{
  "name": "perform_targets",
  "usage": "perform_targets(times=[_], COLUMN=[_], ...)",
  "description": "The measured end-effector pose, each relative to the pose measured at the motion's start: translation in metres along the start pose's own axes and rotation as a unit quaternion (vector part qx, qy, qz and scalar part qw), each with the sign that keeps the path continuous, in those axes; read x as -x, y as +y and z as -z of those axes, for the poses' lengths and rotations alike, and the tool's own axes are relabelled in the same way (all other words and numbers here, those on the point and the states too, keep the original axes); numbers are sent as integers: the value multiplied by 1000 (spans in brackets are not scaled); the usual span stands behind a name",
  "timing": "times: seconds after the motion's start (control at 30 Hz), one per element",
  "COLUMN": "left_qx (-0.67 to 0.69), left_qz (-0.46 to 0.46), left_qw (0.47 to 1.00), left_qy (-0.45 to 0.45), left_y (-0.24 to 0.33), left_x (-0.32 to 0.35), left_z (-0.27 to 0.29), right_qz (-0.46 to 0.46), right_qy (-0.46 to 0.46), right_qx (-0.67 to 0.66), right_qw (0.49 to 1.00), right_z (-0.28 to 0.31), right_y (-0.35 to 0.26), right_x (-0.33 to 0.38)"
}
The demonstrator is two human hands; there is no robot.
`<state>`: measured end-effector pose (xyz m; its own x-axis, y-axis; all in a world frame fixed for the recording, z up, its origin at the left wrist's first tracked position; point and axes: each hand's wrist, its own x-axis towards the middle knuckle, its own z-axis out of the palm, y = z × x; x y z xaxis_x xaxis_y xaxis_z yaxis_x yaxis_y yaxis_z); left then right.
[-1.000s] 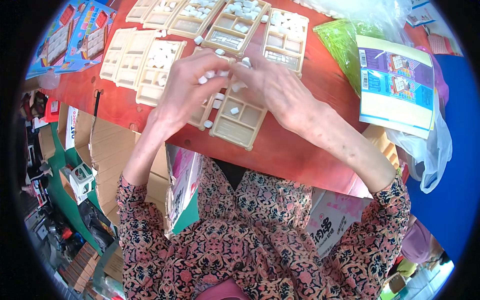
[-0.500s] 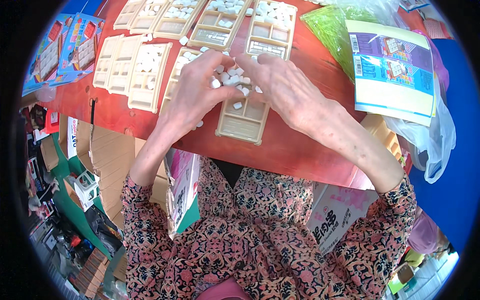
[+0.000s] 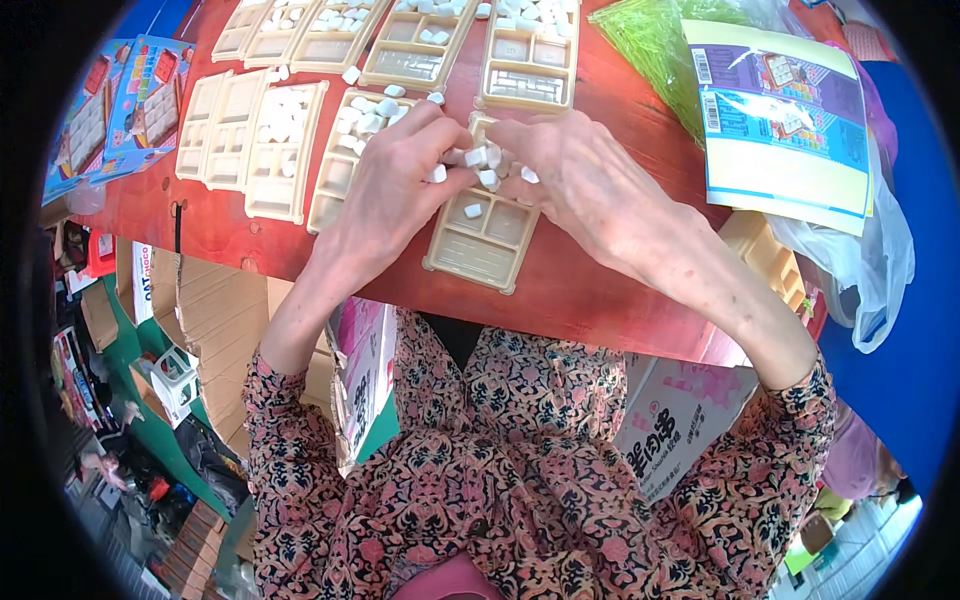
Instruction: Fill divided plastic trays with small white blocks.
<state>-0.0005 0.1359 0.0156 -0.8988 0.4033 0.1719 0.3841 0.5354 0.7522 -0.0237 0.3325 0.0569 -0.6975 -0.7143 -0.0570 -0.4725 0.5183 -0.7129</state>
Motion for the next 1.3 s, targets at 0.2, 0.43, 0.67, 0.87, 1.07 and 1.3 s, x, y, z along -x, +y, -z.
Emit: perform_targets(times=[0.2,0.43,0.67,0.87,1.07,1.3], left_qx=[10,5,-77,8,-49,-36], left_qz=[-7,-30,-70,-34,-89,-80], left_qw=[1000,997,994,999,995,996], left_qy=[-14,66,-32,7,-15,-28], left_y=[7,7,1,8,2,4], left_x=[1,-4,-8,-15,-32,-32], left_z=[-4,-8,-16,-5,-14,-2], right_qz=[-15,-155,-49,-69,-92,-120], right_qy=[0,57,47,80,24,96], right_qx=[-64,-141,-34,-29,57,-21], right_qw=[998,976,997,994,994,988], right_z=[-11,1,-21,-1,-6,-10], right_y=[12,-2,9,10,9,9], right_x=[8,9,14,26,70,61])
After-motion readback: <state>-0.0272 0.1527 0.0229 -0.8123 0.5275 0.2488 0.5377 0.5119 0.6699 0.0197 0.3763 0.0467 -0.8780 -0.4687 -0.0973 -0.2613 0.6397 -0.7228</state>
